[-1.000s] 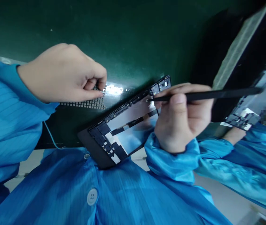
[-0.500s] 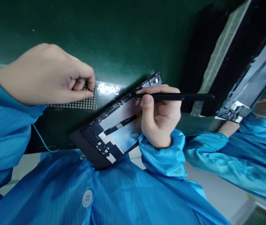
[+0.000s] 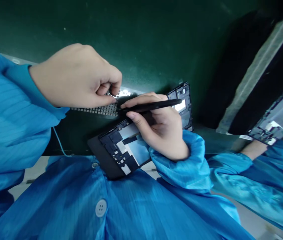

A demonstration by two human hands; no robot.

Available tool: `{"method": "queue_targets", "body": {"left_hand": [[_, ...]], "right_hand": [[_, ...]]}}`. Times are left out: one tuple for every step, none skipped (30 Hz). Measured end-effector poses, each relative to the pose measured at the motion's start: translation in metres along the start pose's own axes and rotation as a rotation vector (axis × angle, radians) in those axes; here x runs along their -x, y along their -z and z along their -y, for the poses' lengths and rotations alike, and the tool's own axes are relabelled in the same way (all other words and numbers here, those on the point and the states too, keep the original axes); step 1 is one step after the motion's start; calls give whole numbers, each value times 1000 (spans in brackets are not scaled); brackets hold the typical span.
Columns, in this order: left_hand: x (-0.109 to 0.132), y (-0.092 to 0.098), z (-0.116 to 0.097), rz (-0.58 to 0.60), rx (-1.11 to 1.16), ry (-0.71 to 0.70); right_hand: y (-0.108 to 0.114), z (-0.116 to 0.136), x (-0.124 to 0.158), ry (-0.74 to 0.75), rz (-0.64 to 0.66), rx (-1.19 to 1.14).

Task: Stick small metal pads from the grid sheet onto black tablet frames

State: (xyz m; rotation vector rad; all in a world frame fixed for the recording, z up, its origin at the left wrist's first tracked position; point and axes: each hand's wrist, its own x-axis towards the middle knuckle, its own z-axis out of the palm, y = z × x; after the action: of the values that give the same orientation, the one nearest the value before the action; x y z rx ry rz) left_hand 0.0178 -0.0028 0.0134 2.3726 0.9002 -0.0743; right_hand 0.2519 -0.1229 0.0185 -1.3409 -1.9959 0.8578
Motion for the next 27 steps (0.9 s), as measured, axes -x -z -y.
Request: {"method": "queue_targets", "body": {"left_hand": [[-1,2,-2,17,-23,16],[-1,3,-4,30,-44,33],[-2,4,-6,40,-64,52],[-2,5,-8,46,-78,70],[-3,6,-9,51,-81,84],[-3,6,-10,54,-80,93],[-3,7,-10,56,-77,95],[-2,7,-10,59,-79,92],[-2,7,-10,62,-91,93],[-2,6,-9,67,-107,94],[-1,6,-8,69,-127,98],[-1,5,-6,70,-143,99],[-1,5,-5,71,-151,98],[-1,4,-4,69,-153,98],[-1,4,-4,67,-149,96],[-1,3,-4,62,-142,93],[-1,3,-4,55,-131,90],[-2,3,-4,46,-114,88],[-2,2,-4,34,-90,82],[-2,2,-4,24,-61,73],[-2,2,-4,15,-28,64],[-2,2,-4,8,7,58],[-2,1,-3,2,41,54],[-1,1,-1,-2,71,50],[-1,0,0,-8,95,48],[0,0,2,-14,114,43],[1,-1,4,-20,128,36]], "right_hand": [[0,0,0,-5,-3,-6],[0,0,1,-8,-6,-9],[0,0,1,-11,-3,-7],[0,0,0,-10,2,0],[-1,1,-1,-6,7,12],[-2,1,-1,1,12,27],[-2,2,-2,6,16,41],[-2,2,-2,5,22,44],[-1,3,-2,-8,25,23],[0,3,-1,-33,17,-29],[1,2,0,-66,-16,-102],[4,1,2,-96,-85,-186],[6,-2,5,-111,-187,-265],[8,-5,8,-108,-317,-321],[11,-10,11,-95,-453,-346],[12,-15,15,-85,-566,-343],[13,-19,19,-90,-639,-324],[13,-24,22,-108,-669,-294],[12,-28,25,-129,-669,-257],[10,-32,28,-144,-651,-223],[9,-35,30,-145,-629,-199],[7,-37,31,-133,-618,-183],[6,-39,32,-120,-617,-177],[4,-40,33,-113,-621,-177],[4,-42,33,-114,-625,-178],[4,-43,33,-118,-628,-174],[5,-43,33,-121,-625,-163]]}}
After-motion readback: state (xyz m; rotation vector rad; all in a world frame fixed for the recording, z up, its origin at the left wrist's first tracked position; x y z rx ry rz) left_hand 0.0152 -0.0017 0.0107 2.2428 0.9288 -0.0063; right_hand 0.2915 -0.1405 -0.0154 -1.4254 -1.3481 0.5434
